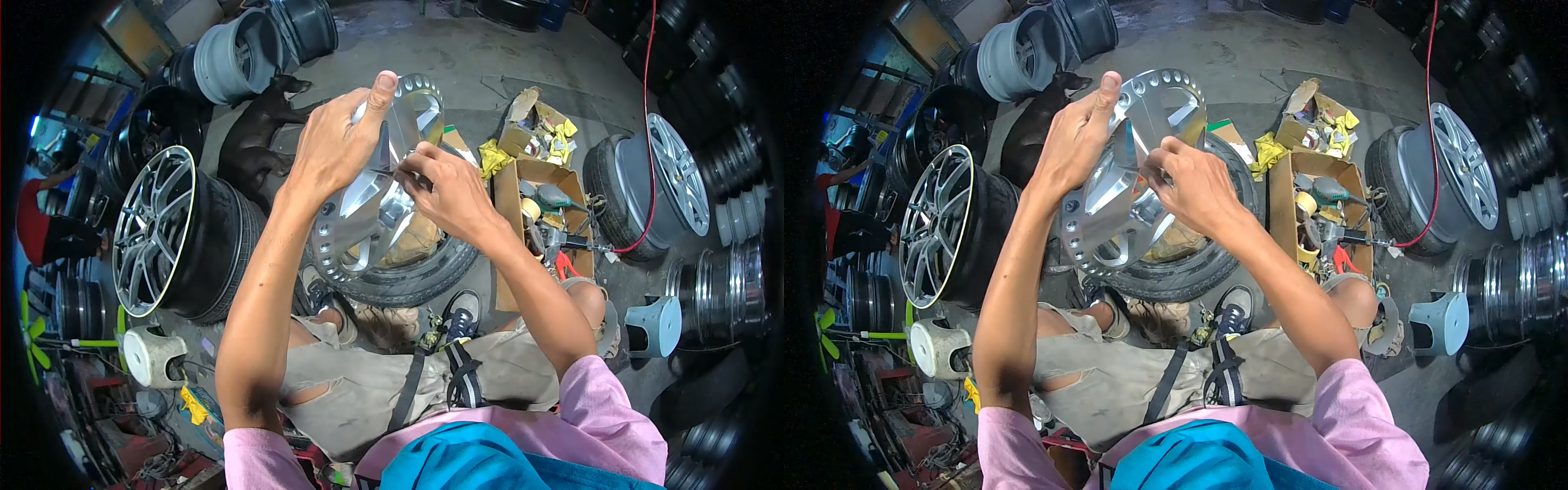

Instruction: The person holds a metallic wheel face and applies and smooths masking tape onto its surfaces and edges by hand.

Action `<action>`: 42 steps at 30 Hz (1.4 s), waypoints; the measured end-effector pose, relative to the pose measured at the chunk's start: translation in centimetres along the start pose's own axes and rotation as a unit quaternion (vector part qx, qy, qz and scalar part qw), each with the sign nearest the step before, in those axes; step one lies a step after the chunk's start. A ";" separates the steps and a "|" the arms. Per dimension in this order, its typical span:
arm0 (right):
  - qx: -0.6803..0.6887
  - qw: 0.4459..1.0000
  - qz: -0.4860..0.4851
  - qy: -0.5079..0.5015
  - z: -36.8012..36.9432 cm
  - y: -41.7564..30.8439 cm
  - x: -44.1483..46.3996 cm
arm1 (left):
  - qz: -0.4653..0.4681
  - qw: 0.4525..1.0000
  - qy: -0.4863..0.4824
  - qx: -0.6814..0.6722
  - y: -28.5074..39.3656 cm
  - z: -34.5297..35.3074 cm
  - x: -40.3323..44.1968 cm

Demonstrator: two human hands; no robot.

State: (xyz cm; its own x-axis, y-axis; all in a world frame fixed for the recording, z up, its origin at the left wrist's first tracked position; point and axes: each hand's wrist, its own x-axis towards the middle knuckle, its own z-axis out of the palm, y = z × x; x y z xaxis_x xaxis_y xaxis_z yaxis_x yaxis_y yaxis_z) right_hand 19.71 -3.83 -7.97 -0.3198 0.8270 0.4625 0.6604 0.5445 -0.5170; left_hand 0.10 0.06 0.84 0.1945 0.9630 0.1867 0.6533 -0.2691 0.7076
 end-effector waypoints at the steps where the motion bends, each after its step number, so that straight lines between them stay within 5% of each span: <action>1: 0.000 1.000 0.000 0.000 -0.1 -0.2 0.1 | 0.000 1.000 0.000 0.000 0.1 0.0 -0.1; 7: 0.016 0.998 0.035 0.046 1.4 -1.1 -1.1 | 0.024 0.999 0.042 -0.010 0.0 0.7 0.0; 10: 0.212 0.961 0.177 -0.007 2.7 -1.5 -2.1 | 0.027 0.999 0.035 -0.014 -0.2 0.6 -0.2; 13: 0.251 0.944 0.209 -0.058 2.3 -1.5 -2.3 | 0.022 0.999 0.024 -0.011 0.1 0.5 -0.2; 16: 0.213 0.961 0.168 0.059 3.2 -1.5 -2.2 | 0.024 0.999 0.028 -0.015 0.2 0.5 -0.4; 21: 0.260 0.935 0.239 -0.014 3.8 -2.4 -2.8 | 0.007 0.999 0.014 -0.031 0.5 0.5 -0.6; 33: 0.186 0.964 0.156 0.106 4.2 -2.5 -2.6 | 0.023 0.999 0.029 -0.009 0.0 0.6 -0.4; 42: 0.239 0.948 0.196 0.070 4.6 -2.2 -2.9 | 0.025 0.998 0.046 -0.017 -0.3 0.7 -0.4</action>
State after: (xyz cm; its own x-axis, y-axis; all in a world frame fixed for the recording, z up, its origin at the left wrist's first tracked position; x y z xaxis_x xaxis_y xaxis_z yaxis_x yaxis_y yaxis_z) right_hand 16.03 -6.79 -11.50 0.0017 0.9708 0.2397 0.3152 0.2270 -0.9215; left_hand 0.30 -0.28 0.05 0.1575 0.9460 0.2833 0.6189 -0.3181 0.7182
